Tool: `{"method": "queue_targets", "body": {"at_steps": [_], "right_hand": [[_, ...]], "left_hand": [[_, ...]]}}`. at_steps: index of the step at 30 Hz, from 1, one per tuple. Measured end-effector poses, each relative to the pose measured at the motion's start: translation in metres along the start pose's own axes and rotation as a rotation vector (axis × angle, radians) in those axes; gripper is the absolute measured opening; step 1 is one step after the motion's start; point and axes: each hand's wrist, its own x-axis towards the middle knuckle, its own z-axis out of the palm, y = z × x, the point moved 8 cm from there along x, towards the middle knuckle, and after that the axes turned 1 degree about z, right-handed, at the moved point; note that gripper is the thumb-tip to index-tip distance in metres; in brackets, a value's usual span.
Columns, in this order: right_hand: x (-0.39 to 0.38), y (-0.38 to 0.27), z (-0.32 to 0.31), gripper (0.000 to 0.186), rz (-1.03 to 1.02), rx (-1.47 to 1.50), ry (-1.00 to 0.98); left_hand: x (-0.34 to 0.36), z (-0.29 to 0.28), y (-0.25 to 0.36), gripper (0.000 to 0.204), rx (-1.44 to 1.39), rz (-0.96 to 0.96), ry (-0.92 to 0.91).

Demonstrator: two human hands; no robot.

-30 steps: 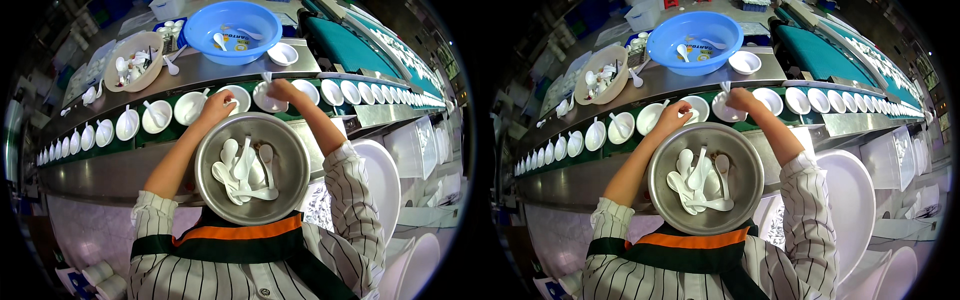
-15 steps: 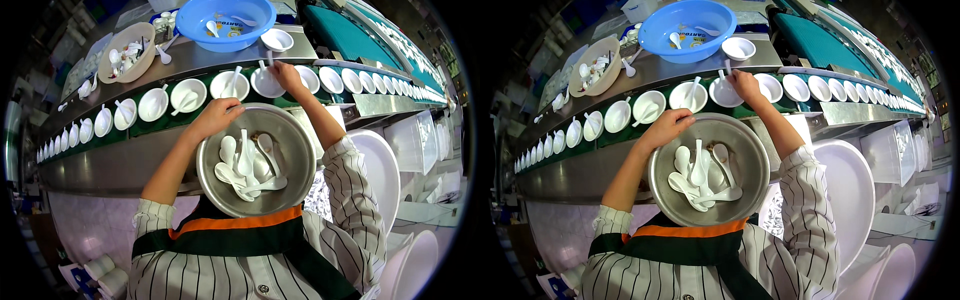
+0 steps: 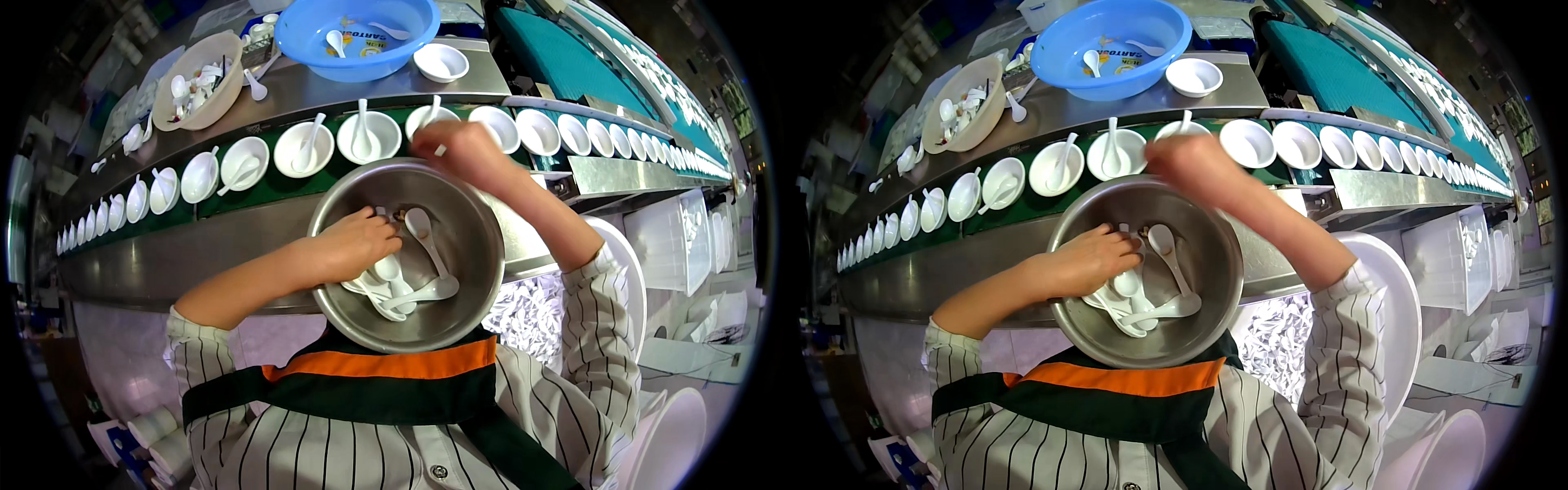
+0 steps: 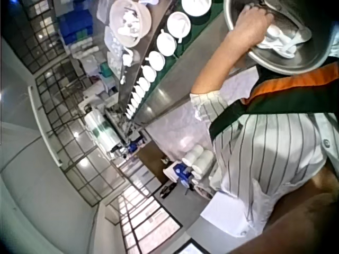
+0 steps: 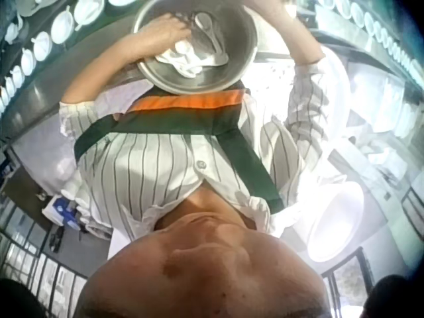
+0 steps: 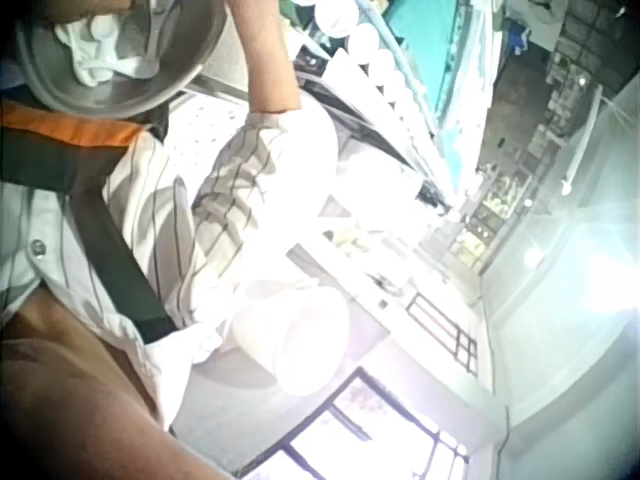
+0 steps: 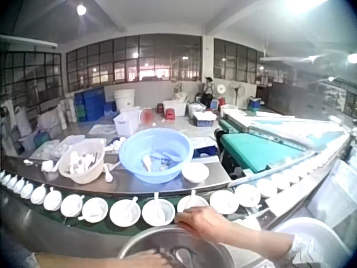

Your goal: The person transfers white plastic spoons and small brown packets from a large white bin into a metal bowl and then places one spoon and one packet into each white bowl on a moving conveyor belt.

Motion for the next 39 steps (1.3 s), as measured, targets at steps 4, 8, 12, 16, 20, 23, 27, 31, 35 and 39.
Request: {"method": "queue_targets", "body": {"at_steps": [4, 8, 12, 16, 20, 23, 27, 31, 35, 39], "right_hand": [[-0.025, -0.04, 0.073, 0.013, -0.183, -0.209, -0.465], [-0.028, -0.036, 0.089, 0.014, -0.316, -0.249, -0.549], [-0.021, -0.019, 0.034, 0.014, -0.148, -0.028, -0.399], [-0.06, -0.001, 0.016, 0.013, -0.126, 0.043, -0.427], [-0.102, 0.001, 0.024, 0.02, -0.26, -0.111, -0.508], [-0.117, 0.006, 0.019, 0.024, -0.356, -0.168, -0.489], [-0.142, 0.019, 0.025, 0.018, -0.532, -0.292, -0.465], [-0.164, 0.037, 0.016, 0.015, -0.654, -0.322, -0.495], [-0.137, 0.059, -0.034, 0.033, -0.557, -0.415, -0.425], [-0.054, 0.131, -0.111, 0.025, -0.329, -0.323, -0.02]], "left_hand": [[0.024, -0.002, 0.013, 0.017, 0.072, -0.034, -0.024], [0.03, -0.004, 0.011, 0.008, 0.058, -0.072, -0.028], [0.038, -0.001, 0.014, 0.009, 0.029, -0.034, 0.03], [0.053, -0.003, 0.012, 0.012, -0.179, -0.103, -0.129], [0.078, -0.014, 0.025, 0.017, -0.228, -0.145, -0.147], [0.097, -0.02, 0.04, 0.025, -0.259, -0.102, -0.13], [0.135, -0.004, 0.065, 0.029, -0.228, -0.087, -0.168], [0.164, 0.01, 0.079, 0.013, -0.189, -0.059, -0.09], [0.174, 0.011, 0.087, 0.013, -0.178, -0.019, -0.1], [0.206, 0.015, 0.095, 0.013, -0.126, -0.011, -0.163]]}}
